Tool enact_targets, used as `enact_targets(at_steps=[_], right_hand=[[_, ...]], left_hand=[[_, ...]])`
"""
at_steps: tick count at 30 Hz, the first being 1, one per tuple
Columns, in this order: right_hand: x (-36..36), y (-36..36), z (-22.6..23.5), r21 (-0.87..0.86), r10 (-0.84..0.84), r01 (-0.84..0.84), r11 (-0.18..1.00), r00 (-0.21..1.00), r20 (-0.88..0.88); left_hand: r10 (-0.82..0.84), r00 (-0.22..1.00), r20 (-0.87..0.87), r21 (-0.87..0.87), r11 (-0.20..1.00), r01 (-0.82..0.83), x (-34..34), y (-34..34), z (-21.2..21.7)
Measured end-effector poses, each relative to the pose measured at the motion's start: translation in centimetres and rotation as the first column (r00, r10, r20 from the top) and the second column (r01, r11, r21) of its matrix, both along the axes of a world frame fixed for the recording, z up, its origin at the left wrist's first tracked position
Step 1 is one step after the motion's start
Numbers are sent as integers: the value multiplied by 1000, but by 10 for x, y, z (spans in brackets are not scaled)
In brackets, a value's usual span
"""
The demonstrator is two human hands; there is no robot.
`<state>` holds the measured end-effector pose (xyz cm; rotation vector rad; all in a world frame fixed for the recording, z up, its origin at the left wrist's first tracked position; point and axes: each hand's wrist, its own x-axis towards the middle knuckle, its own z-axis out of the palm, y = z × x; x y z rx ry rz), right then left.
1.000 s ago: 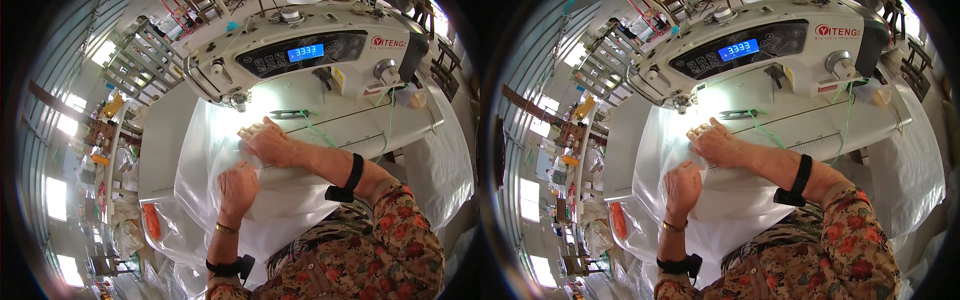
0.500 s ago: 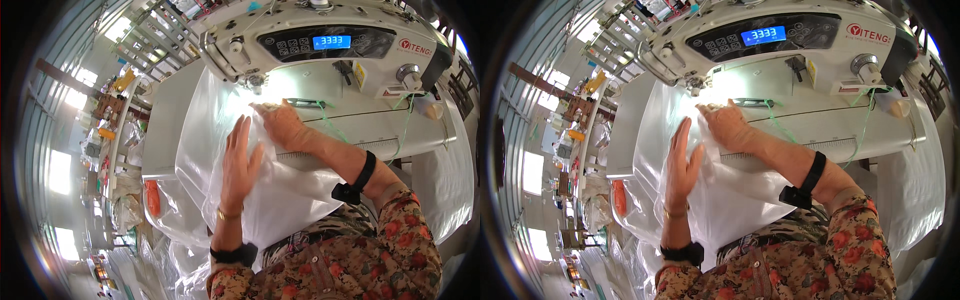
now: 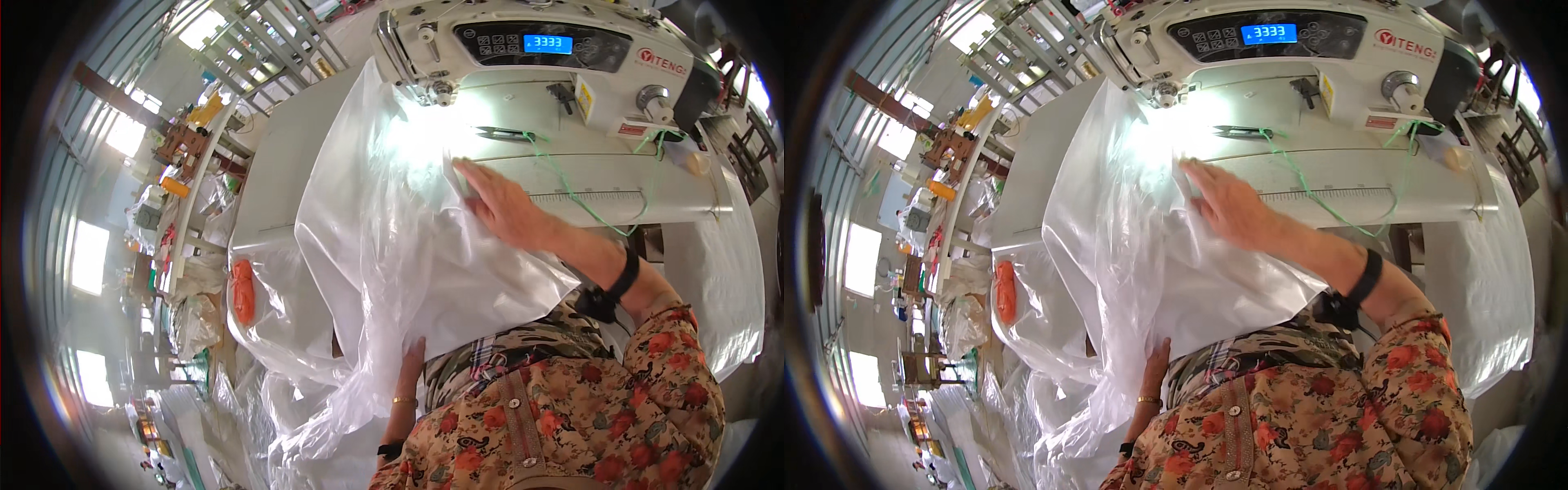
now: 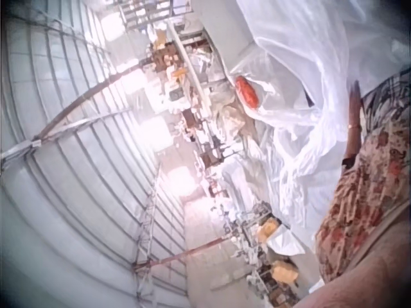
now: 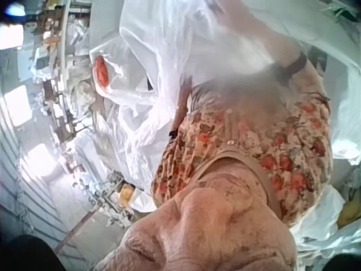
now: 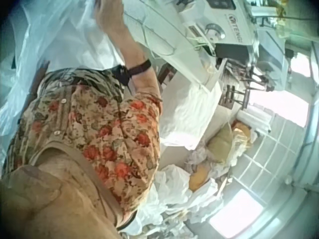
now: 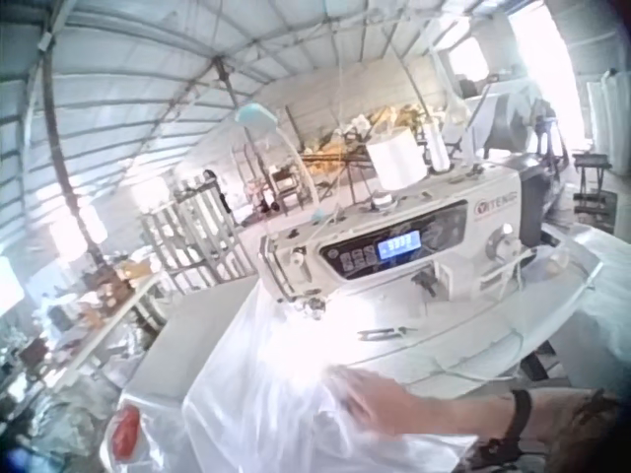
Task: Sewing and aligning large white plastic sheets using an industrial sewing machine in a manufacturing setting.
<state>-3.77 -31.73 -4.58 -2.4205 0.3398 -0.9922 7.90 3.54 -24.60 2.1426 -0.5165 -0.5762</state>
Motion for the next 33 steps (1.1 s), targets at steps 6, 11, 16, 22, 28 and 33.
enact_targets(at_steps=[6,11,16,22,28,33], right_hand=[[-66,67,-18,475,31,-97,875,989,146],[-60,47,-95,828,131,-62,558,991,-14],[-31,43,-95,801,540,-74,594,775,-328],[-31,114,-7,971,657,-192,-145,715,239],[-15,144,-54,967,572,-217,-131,780,253],[-29,152,-94,990,607,-25,136,793,-63]], left_hand=[[30,996,-81,2,1000,-30,13,12,-34],[22,999,-28,-15,1000,-22,32,11,-23],[25,998,55,-19,1000,-24,59,15,-4],[71,978,196,-31,997,-66,116,27,47],[80,944,319,47,994,-100,160,53,80],[-22,924,382,231,970,-73,176,70,73]])
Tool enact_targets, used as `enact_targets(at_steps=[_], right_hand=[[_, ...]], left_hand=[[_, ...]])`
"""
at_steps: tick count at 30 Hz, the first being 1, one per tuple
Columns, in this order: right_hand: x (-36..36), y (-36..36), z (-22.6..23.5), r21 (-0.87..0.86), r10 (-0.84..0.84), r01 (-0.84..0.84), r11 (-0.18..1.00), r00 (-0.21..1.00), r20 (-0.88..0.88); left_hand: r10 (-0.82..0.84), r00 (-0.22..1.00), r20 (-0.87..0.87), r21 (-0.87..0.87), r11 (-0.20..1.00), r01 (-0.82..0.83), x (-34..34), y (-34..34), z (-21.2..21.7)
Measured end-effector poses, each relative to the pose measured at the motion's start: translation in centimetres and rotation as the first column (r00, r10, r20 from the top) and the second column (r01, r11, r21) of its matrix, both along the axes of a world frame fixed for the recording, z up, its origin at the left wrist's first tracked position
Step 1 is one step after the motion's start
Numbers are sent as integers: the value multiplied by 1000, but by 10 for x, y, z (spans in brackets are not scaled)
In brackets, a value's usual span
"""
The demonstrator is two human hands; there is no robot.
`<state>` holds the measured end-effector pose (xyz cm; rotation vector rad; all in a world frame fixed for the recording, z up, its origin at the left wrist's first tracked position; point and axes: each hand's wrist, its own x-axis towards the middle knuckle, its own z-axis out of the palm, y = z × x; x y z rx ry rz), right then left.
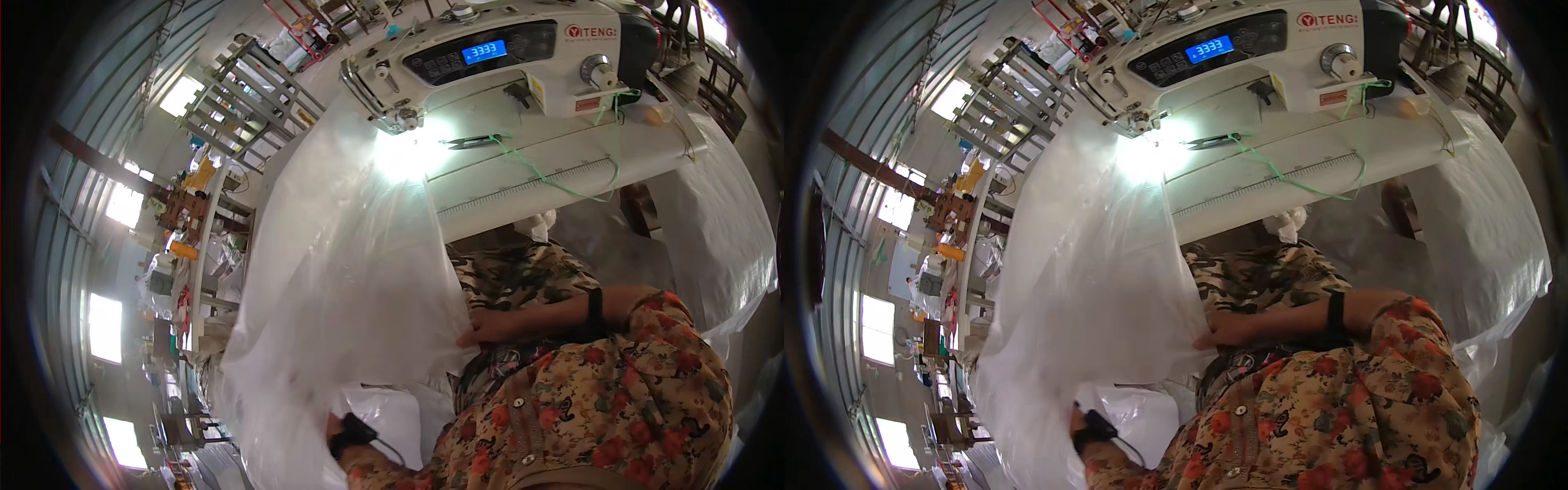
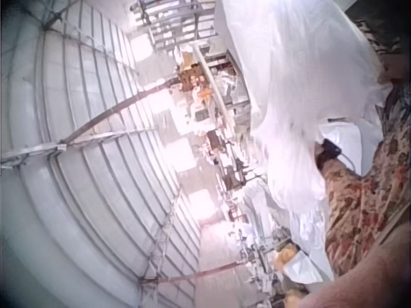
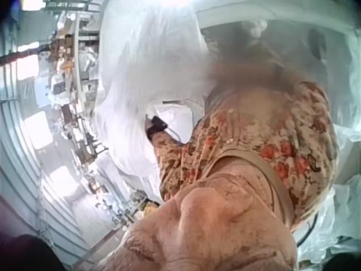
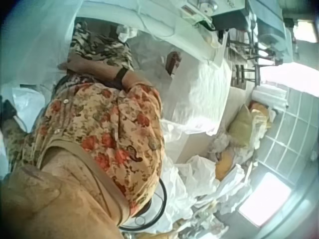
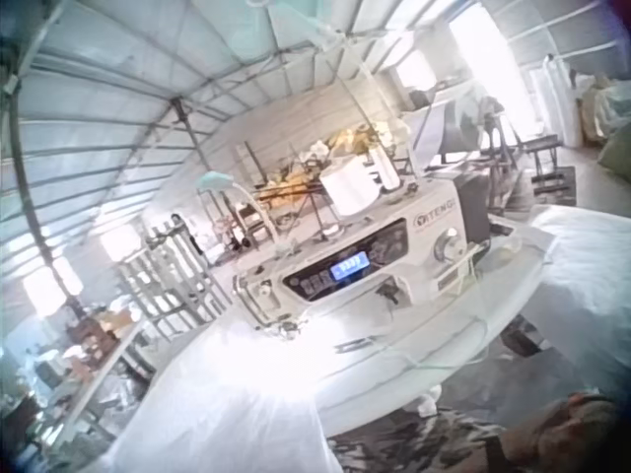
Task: Sewing and aligning large white plastic sheets using an industrial sewing machine in a manufacturing setting.
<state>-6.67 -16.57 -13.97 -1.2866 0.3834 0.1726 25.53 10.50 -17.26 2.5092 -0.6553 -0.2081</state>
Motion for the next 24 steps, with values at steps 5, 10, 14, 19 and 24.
enact_targets(at_steps=[5,10,14,19,24], right_hand=[[-10,-14,14,-290,349,-277,916,906,238],[-36,-46,14,-702,274,-246,669,959,-75],[-31,-53,95,-927,231,-221,302,961,-154],[17,-36,105,-819,159,396,416,855,494],[47,-45,48,-909,253,-91,407,967,16]], left_hand=[[-113,994,10,294,950,105,-16,21,-42],[-347,928,-139,621,699,354,-73,14,-72],[-402,857,-323,77,891,448,-165,-23,54],[-142,757,638,-184,926,329,-182,-117,129],[-155,653,742,5,974,226,-110,-118,94]])
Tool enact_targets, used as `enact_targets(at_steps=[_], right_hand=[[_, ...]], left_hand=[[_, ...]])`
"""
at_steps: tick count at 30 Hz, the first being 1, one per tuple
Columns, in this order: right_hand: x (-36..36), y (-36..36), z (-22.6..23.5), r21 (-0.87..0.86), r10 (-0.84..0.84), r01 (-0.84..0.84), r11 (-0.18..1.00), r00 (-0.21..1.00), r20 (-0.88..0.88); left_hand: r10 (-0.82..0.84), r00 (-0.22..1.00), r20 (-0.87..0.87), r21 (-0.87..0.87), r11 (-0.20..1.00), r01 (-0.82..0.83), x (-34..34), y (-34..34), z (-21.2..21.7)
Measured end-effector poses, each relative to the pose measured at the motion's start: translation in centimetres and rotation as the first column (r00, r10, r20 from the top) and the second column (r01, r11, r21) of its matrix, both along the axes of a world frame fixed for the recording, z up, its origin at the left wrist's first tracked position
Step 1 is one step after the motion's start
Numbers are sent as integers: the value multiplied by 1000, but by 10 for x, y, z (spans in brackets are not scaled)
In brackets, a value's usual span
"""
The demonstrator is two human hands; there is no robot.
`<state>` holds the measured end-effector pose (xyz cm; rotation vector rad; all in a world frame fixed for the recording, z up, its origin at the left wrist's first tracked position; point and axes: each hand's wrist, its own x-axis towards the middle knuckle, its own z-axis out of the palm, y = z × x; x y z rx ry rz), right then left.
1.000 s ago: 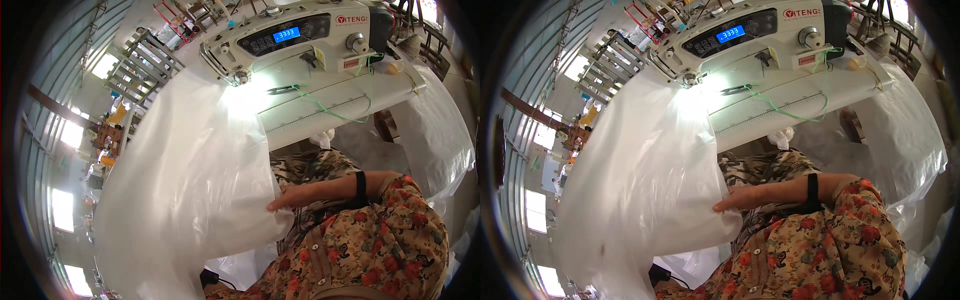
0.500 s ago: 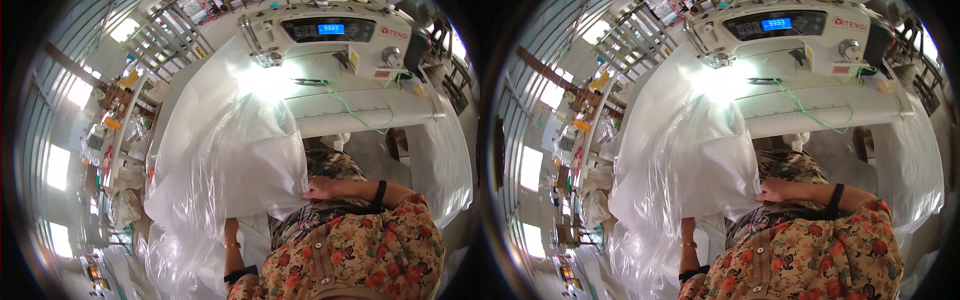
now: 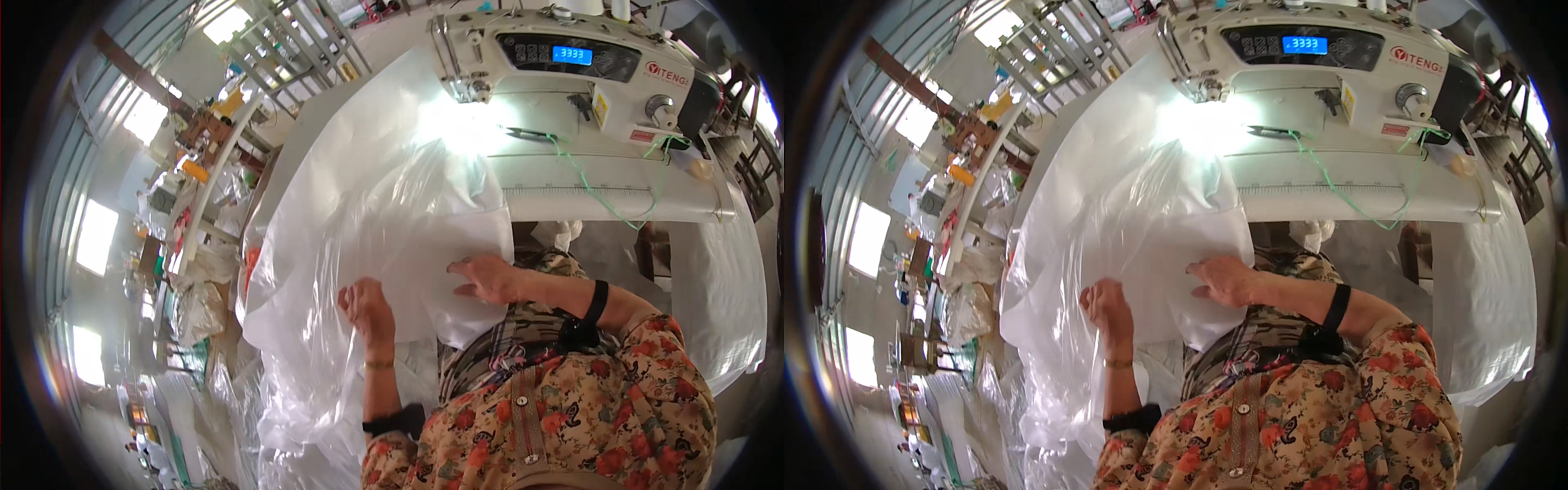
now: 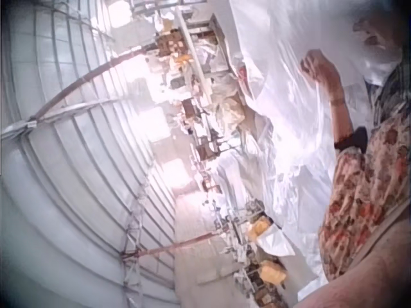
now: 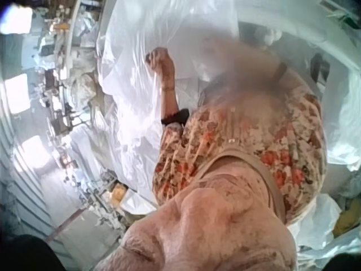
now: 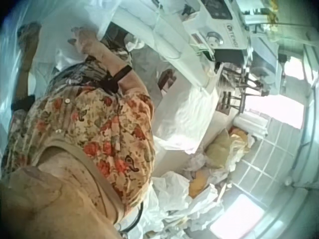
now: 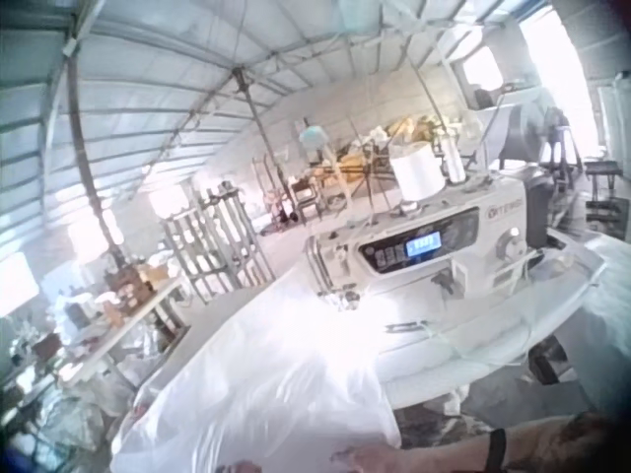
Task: Sewing and aligning large white plastic sheets using an industrial sewing machine in a manufacturing setting.
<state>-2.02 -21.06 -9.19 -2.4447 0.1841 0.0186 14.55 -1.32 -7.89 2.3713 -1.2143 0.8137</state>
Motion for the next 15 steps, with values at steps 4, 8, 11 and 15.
enact_targets(at_steps=[4,8,11,15], right_hand=[[5,-2,8,309,-26,12,951,999,41],[29,-4,22,824,-143,19,567,987,76],[43,4,38,967,-335,1,256,938,88],[56,6,51,980,-548,-116,-162,837,8]], left_hand=[[-356,676,-645,-519,853,-46,-8,28,41],[-579,488,-653,-654,756,21,-11,31,93],[-590,374,-715,-645,764,-28,-22,30,122],[-724,152,-673,-733,624,-272,-50,9,140]])
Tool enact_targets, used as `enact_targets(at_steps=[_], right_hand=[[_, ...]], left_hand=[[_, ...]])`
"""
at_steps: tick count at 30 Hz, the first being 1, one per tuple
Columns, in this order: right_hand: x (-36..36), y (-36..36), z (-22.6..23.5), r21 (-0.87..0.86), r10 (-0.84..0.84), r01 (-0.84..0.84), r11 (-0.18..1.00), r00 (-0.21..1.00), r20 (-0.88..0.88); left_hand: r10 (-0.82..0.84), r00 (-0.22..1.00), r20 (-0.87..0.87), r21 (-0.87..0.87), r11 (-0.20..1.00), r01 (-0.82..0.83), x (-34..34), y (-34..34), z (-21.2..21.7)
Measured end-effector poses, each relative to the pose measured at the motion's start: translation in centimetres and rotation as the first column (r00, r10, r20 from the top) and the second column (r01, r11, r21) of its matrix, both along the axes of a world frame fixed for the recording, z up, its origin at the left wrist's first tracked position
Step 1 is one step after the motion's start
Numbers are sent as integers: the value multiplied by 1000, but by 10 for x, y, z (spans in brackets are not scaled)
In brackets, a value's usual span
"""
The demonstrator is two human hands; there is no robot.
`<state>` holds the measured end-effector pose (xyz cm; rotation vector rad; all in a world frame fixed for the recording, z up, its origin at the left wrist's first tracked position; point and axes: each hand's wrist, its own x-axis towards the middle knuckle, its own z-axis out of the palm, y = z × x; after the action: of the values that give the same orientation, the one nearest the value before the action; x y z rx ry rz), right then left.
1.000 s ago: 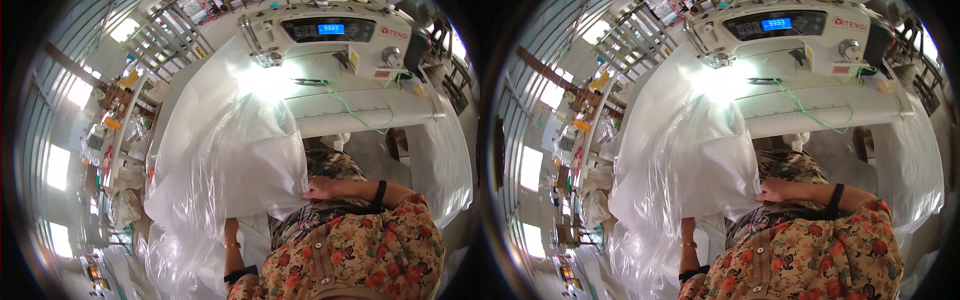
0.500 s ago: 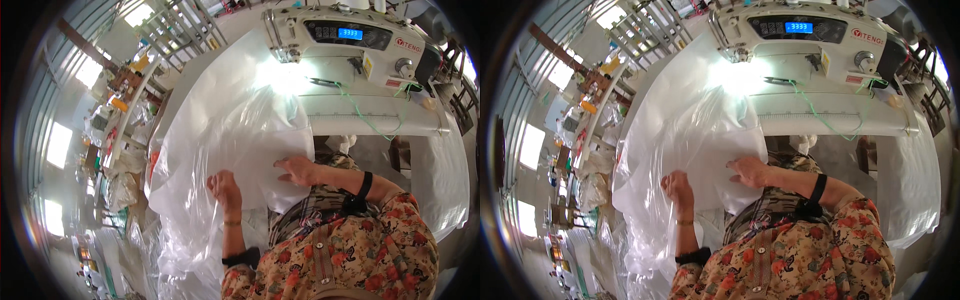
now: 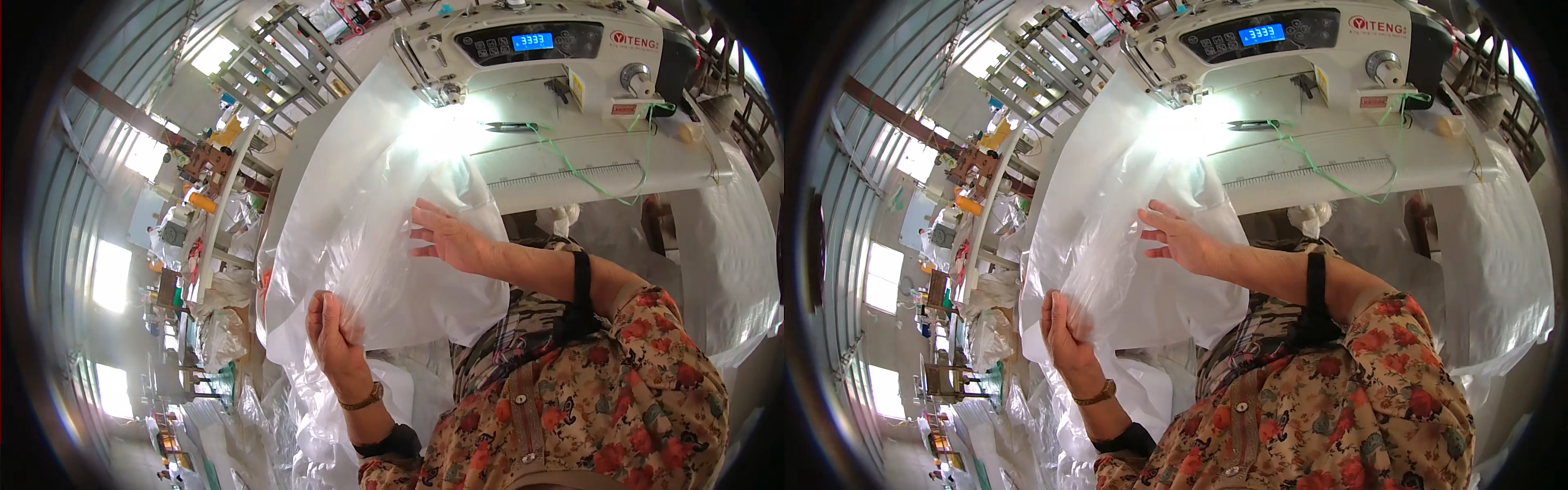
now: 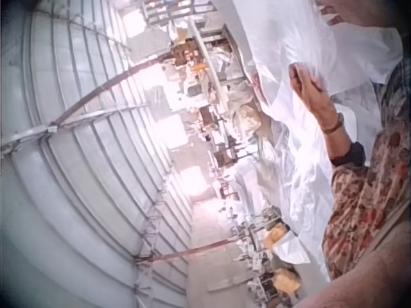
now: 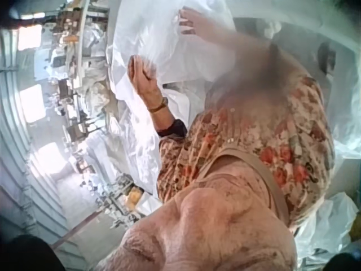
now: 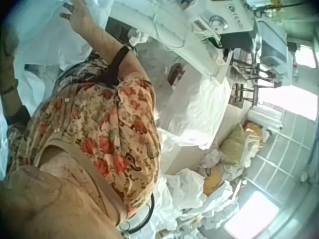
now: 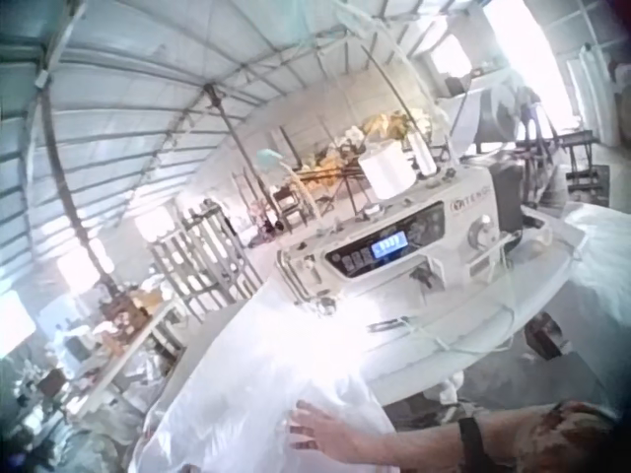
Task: Sewing and aligning large white plastic sheets using an industrial sewing machine in a manufacturing setting.
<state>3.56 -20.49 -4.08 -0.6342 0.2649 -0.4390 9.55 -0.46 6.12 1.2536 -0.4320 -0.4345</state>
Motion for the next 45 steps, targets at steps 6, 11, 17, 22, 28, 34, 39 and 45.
enact_targets(at_steps=[6,11,17,22,28,34,39,45], right_hand=[[-42,32,34,-225,491,-494,840,868,-73],[-72,49,4,-289,699,-663,691,715,30],[-86,49,-14,-348,684,-653,673,728,-43],[-92,44,-47,-237,715,-739,630,672,-192],[-84,44,-62,-229,667,-731,643,682,-300],[-91,44,-42,-398,713,-717,572,674,-190],[-92,41,-45,-450,737,-704,550,662,-135],[-89,38,-47,-461,713,-697,550,679,-176]], left_hand=[[79,989,127,86,992,-90,1,4,-19],[2,848,530,362,904,-229,44,28,-57],[-72,839,539,465,856,-226,60,51,-102],[92,959,268,333,925,-182,43,49,-63],[124,921,370,193,959,-207,21,35,-31],[108,869,483,244,936,-252,37,42,-22],[122,869,480,262,925,-275,50,41,-23],[139,840,525,218,932,-291,56,38,-4]])
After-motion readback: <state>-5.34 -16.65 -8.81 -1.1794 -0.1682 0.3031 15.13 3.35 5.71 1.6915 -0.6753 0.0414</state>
